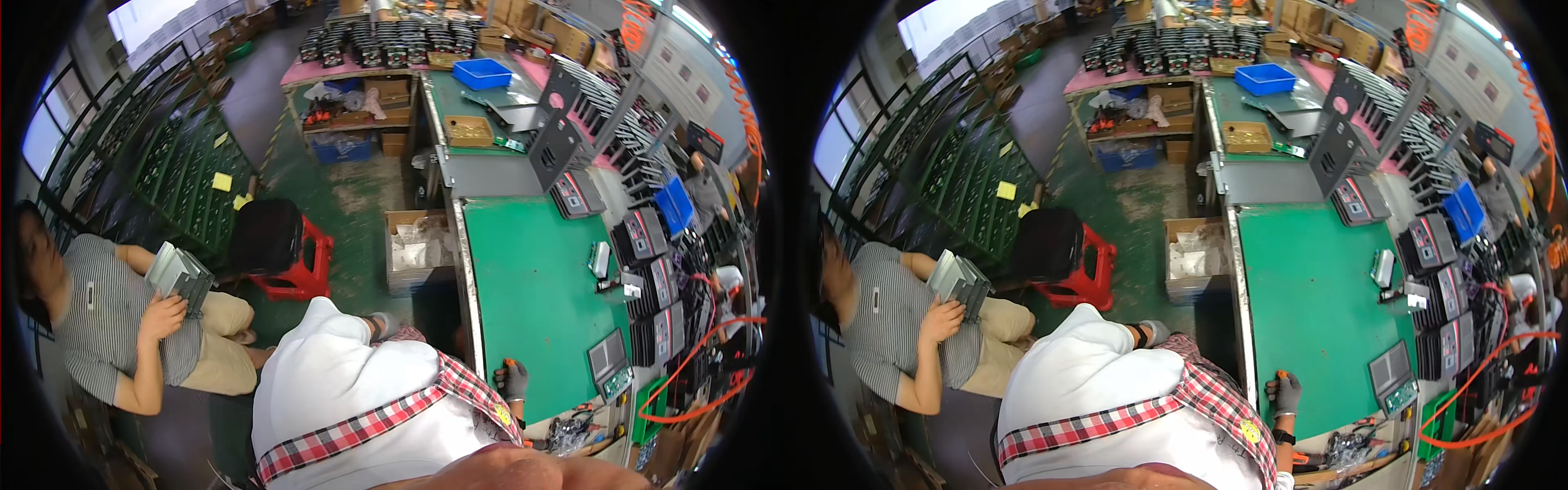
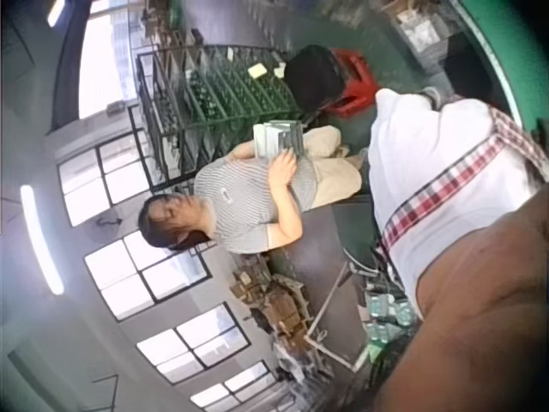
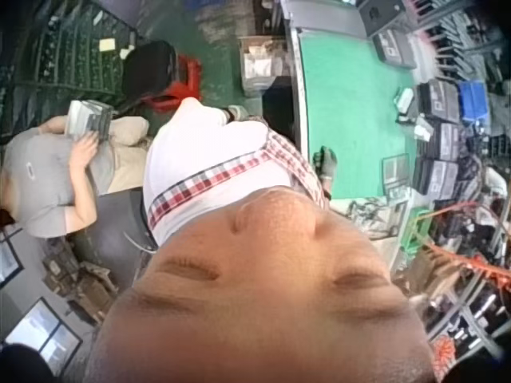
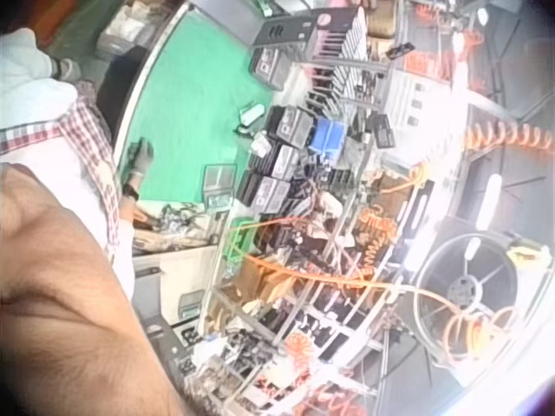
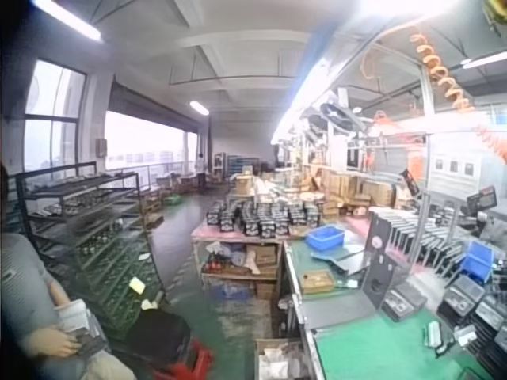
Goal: Assembling components and wiring into a metal electrical equipment housing at an assembly line workstation.
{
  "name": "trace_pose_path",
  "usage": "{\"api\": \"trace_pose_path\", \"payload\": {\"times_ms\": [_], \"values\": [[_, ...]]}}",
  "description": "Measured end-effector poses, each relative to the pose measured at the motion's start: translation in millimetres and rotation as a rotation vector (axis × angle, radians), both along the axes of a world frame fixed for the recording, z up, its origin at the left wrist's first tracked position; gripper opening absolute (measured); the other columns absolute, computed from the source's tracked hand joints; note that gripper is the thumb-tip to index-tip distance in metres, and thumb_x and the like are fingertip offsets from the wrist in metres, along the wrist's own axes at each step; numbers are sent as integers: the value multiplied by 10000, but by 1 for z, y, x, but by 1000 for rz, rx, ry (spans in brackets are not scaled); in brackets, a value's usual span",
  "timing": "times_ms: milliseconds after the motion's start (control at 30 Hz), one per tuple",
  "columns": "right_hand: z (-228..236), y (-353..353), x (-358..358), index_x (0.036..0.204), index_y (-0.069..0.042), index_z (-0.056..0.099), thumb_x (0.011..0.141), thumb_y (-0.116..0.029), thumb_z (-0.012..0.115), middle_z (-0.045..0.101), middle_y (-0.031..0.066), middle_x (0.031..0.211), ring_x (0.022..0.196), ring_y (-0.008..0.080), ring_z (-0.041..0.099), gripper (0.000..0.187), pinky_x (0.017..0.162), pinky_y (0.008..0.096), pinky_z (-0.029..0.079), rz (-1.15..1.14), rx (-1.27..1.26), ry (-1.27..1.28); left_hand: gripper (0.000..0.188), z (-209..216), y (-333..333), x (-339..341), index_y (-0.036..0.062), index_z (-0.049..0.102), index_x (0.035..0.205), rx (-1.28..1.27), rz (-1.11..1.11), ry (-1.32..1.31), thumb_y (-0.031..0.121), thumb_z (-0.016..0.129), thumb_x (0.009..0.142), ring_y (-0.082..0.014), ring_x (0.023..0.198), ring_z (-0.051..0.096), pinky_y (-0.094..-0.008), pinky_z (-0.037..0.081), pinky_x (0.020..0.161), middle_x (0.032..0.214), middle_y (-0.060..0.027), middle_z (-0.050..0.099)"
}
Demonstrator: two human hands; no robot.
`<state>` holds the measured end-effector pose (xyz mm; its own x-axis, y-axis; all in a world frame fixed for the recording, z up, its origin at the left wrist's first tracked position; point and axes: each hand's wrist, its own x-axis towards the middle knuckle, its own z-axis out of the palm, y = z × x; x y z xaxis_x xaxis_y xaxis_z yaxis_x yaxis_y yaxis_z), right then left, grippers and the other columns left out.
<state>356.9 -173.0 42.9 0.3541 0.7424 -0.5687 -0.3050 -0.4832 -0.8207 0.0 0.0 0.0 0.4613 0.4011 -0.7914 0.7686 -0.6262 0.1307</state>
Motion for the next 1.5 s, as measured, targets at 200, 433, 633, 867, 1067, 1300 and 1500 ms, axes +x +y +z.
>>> {"api": "trace_pose_path", "payload": {"times_ms": [200,433,633,867,1067,1300,1500], "values": [[4,2,-7,1026,-19,504,873,-127,394,586,106,619,407,147,486,217,361,228,377,-34,-22,-57,312,-5,8,26,77,603,1055,86,41,-209,206,393,863,-274,998,560,-342,439,822,1068,-134,586],[7,0,-5,1107,2,448,884,-117,402,588,117,632,415,158,493,257,369,241,393,-43,-18,-11,310,-35,13,44,104,601,1056,78,-14,-215,231,405,853,-283,995,561,-354,439,832,1064,-138,586],[8,-3,-3,1086,8,475,860,-123,424,609,121,671,462,160,541,266,391,237,425,-9,11,-4,298,-10,8,45,100,601,1057,108,-77,-172,201,411,851,-287,996,560,-358,448,824,1065,-149,583],[8,-4,0,1141,37,434,868,-117,423,610,128,687,471,167,546,313,401,240,435,6,21,4,319,-63,12,31,102,581,1084,79,-89,-231,204,372,865,-279,1021,546,-352,437,852,1083,-147,575],[9,-4,1,1164,42,408,871,-118,419,606,132,696,476,167,543,333,407,245,439,17,25,6,293,-49,4,39,88,651,933,157,-95,-379,219,398,864,-282,857,613,-342,477,740,952,-142,625],[8,-5,0,1147,33,418,870,-114,421,599,132,697,481,163,537,314,411,243,439,0,46,71,272,27,17,66,61,637,942,177,-54,-360,208,441,822,-307,883,600,-367,468,754,980,-173,608],[8,-3,-3,1127,28,430,865,-105,422,595,131,699,480,161,533,295,412,247,442,-31,40,120,208,104,79,111,53,556,892,365,270,-968,209,457,797,-360,780,570,-428,449,699,825,-183,593]]}}
